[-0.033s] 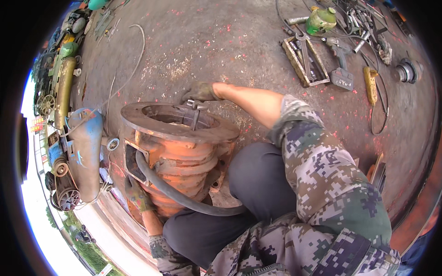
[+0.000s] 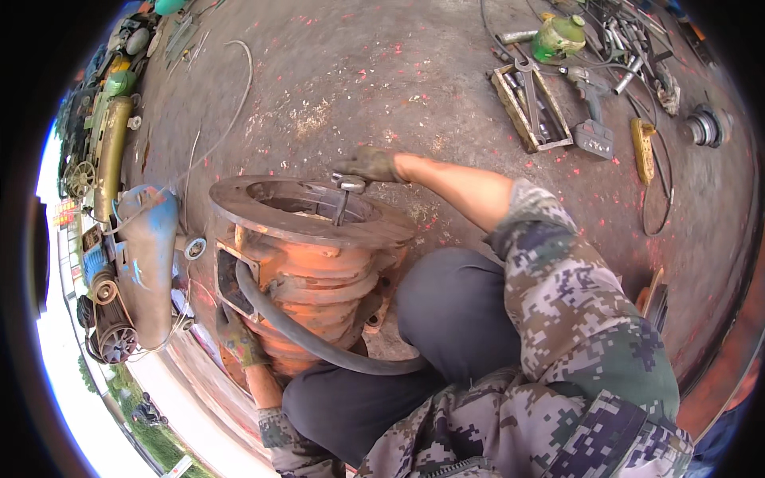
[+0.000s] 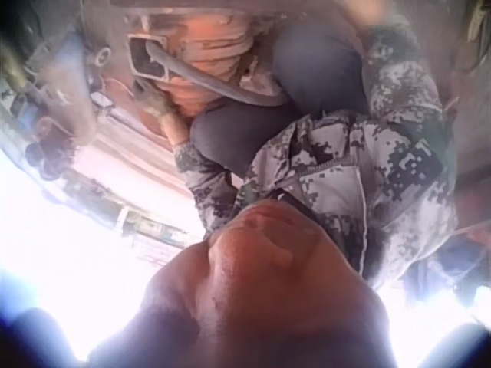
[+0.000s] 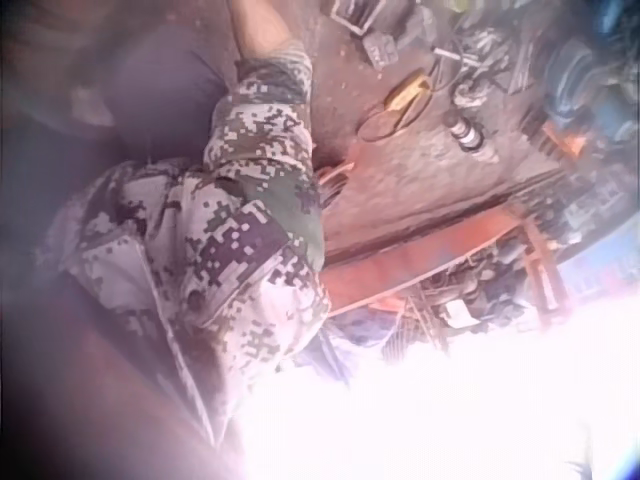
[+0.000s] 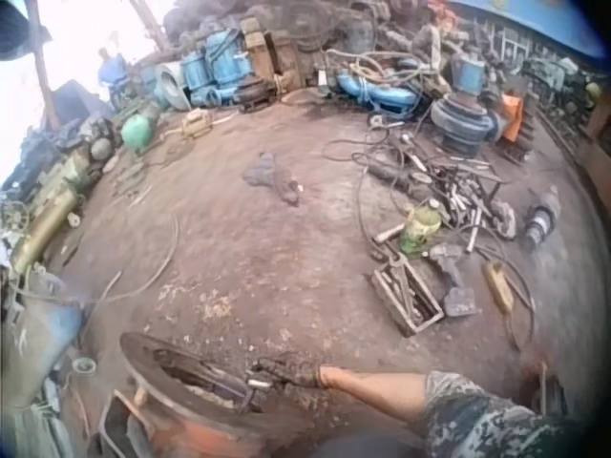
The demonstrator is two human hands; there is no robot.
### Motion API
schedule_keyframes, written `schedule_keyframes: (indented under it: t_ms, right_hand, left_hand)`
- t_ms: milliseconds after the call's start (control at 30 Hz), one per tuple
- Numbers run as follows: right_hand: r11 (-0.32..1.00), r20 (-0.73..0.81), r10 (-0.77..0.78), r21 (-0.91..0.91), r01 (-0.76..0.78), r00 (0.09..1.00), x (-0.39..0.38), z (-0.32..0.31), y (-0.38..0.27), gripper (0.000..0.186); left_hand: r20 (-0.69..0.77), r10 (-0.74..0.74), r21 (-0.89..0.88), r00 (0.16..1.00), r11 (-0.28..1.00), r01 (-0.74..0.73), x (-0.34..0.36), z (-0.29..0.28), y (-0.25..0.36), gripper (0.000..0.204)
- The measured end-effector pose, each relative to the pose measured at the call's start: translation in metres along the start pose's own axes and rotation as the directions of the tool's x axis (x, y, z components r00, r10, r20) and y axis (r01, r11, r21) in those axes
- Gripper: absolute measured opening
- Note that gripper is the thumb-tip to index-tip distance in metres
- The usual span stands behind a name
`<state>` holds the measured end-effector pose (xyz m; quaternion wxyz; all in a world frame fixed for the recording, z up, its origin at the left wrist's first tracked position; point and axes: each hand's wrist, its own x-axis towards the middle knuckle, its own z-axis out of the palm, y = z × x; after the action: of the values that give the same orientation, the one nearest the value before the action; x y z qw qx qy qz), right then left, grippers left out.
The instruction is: The person selects tools from a toolbox and then sits on the floor to work on a large, rusty cylindrical machine part. They apply liquid from a bottle to the part and use a wrench to tighten bolts on the flange.
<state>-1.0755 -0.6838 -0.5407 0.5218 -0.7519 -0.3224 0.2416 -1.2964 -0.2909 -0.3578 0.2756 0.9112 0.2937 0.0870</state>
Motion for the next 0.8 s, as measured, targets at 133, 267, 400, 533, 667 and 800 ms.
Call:
schedule_keyframes:
  t_ms: [133, 267, 400, 533, 667, 800]
  right_hand:
    - [0.879, -0.179, 0.350, 0.403, -0.256, 0.920, -0.156, -0.002, -0.088, 0.059]
    - [0.953, -0.369, -0.256, -0.250, 0.170, 0.894, -0.179, -0.046, -0.221, 0.052]
    - [0.830, -0.324, -0.410, -0.521, 0.200, 0.853, -0.056, -0.065, -0.266, 0.054]
    - [0.900, -0.348, -0.333, -0.394, 0.185, 0.876, 0.082, -0.056, -0.210, 0.058]
    - [0.975, 0.214, 0.080, 0.186, -0.121, 0.973, 0.081, -0.025, -0.095, 0.038]
    - [0.900, 0.060, 0.340, 0.271, -0.343, 0.939, -0.073, -0.003, -0.036, 0.060]
  left_hand:
    - [-0.013, -0.056, 0.018, 0.998, 0.998, 0.056, -0.005, -0.018, 0.011, 0.045]
    - [-0.049, -0.034, 0.037, 0.998, 0.999, 0.036, -0.008, -0.034, 0.000, 0.046]
    - [-0.051, -0.013, 0.113, 0.999, 0.993, 0.019, -0.004, -0.037, -0.006, 0.046]
    - [0.000, -0.011, 0.033, 1.000, 0.999, 0.011, -0.002, -0.017, 0.014, 0.047]
    - [0.031, 0.035, -0.038, 0.999, 0.999, -0.034, -0.007, -0.013, 0.022, 0.046]
    - [-0.009, 0.005, -0.041, 1.000, 0.999, -0.006, -0.009, -0.009, 0.013, 0.042]
